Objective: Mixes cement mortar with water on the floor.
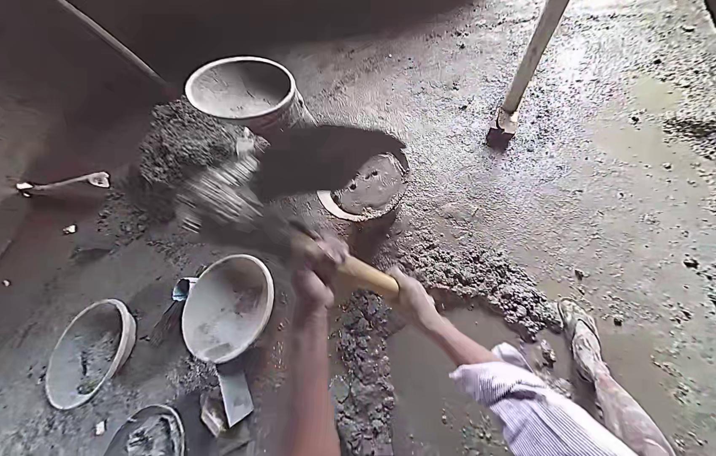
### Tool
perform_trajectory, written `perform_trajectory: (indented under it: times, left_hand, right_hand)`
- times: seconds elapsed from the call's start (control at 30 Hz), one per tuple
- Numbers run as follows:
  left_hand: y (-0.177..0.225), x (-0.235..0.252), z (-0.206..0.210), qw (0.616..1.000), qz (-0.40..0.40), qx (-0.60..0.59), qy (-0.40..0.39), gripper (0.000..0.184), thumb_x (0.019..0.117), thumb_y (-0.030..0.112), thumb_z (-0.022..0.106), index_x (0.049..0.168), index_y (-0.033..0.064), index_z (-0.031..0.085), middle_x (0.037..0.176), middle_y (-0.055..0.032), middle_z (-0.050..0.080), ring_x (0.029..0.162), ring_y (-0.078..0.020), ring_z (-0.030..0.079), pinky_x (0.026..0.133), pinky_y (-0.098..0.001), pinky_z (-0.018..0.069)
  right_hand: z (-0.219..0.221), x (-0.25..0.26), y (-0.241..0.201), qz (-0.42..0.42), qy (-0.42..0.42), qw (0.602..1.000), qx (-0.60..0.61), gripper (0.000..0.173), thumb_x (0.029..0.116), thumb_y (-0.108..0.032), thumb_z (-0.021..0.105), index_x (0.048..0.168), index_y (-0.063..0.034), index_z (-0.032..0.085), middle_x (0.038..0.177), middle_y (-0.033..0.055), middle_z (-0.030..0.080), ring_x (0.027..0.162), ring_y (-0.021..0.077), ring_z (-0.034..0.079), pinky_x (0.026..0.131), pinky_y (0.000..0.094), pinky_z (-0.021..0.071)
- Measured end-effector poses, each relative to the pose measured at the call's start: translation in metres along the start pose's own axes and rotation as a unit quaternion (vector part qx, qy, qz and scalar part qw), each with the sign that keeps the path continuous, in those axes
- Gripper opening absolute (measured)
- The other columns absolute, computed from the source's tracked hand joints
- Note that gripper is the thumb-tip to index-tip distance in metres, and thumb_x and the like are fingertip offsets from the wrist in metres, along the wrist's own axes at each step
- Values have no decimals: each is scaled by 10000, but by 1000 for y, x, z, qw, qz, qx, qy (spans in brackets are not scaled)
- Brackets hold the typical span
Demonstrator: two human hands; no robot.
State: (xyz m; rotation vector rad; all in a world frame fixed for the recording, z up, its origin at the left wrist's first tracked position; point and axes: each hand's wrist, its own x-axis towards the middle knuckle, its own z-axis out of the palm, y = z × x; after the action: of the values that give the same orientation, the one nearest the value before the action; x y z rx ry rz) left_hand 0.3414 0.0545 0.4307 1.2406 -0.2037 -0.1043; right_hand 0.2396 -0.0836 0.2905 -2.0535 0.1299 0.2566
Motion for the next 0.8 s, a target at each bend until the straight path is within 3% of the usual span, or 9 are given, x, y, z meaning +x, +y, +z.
perform_trajectory:
  times: [0.07,0.1,0.13,0.2,0.27,0.4,0.57,0.7,0.8]
  left_hand:
    - [-71,-82,-8,994,-91,-5,53,238,933,388,621,734,257,623,630,99,605,599,-48,603,633,-257,541]
    - [-109,-118,-7,982,-158,-9,105,241,913,244,504,682,222,571,583,83,591,551,-51,595,590,-244,534]
    - [-147,-152,-6,960,-229,-19,158,256,911,141,436,676,166,535,550,52,572,508,-67,585,550,-239,533]
    - [-212,-210,-10,906,-360,-15,222,259,960,44,425,721,81,519,545,-2,541,472,-105,545,508,-257,511]
    - [-241,-275,-25,846,-464,22,264,217,982,14,456,773,46,505,556,-26,531,454,-128,539,478,-271,518]
    - [-303,-297,-45,832,-478,10,280,266,1000,20,420,749,54,501,529,-29,539,437,-143,556,470,-289,539]
    - [-348,-267,-64,851,-447,39,273,247,1009,32,434,776,68,506,549,-24,532,447,-147,550,487,-299,547]
    - [-393,-281,-71,816,-516,45,254,141,977,93,543,836,97,531,602,-17,526,479,-136,535,492,-299,523]
    - [-416,-318,-59,775,-587,62,227,170,1047,116,493,898,39,524,614,-43,521,474,-151,531,488,-309,533]
  right_hand:
    - [48,-84,56,145,-79,986,0,456,909,-145,699,1331,-32,569,1084,213,701,1021,378,695,907,564,550]
    - [70,-128,85,207,-101,973,9,483,890,-131,712,1338,-30,564,1067,232,700,1006,402,694,887,589,550]
    - [89,-174,112,267,-125,955,19,493,873,-139,727,1328,-40,566,1060,233,703,1002,407,695,881,599,548]
    - [116,-253,148,353,-158,921,43,499,847,-184,751,1293,-42,580,1053,228,704,996,403,696,860,611,548]
    - [139,-322,149,428,-215,875,76,507,868,-206,759,1309,-32,580,1081,243,692,1023,423,681,872,626,538]
    - [147,-311,192,472,-278,836,29,523,927,-230,728,1390,-94,527,1170,233,682,1106,421,668,925,614,533]
    - [165,-266,230,454,-266,850,31,511,931,-217,707,1388,-103,510,1151,218,680,1084,406,674,892,600,544]
    - [173,-279,232,502,-256,826,32,510,938,-255,685,1393,-122,497,1139,192,685,1069,376,684,877,581,551]
    - [170,-314,220,552,-246,796,28,528,943,-274,698,1404,-91,517,1176,213,682,1095,388,676,912,587,543]
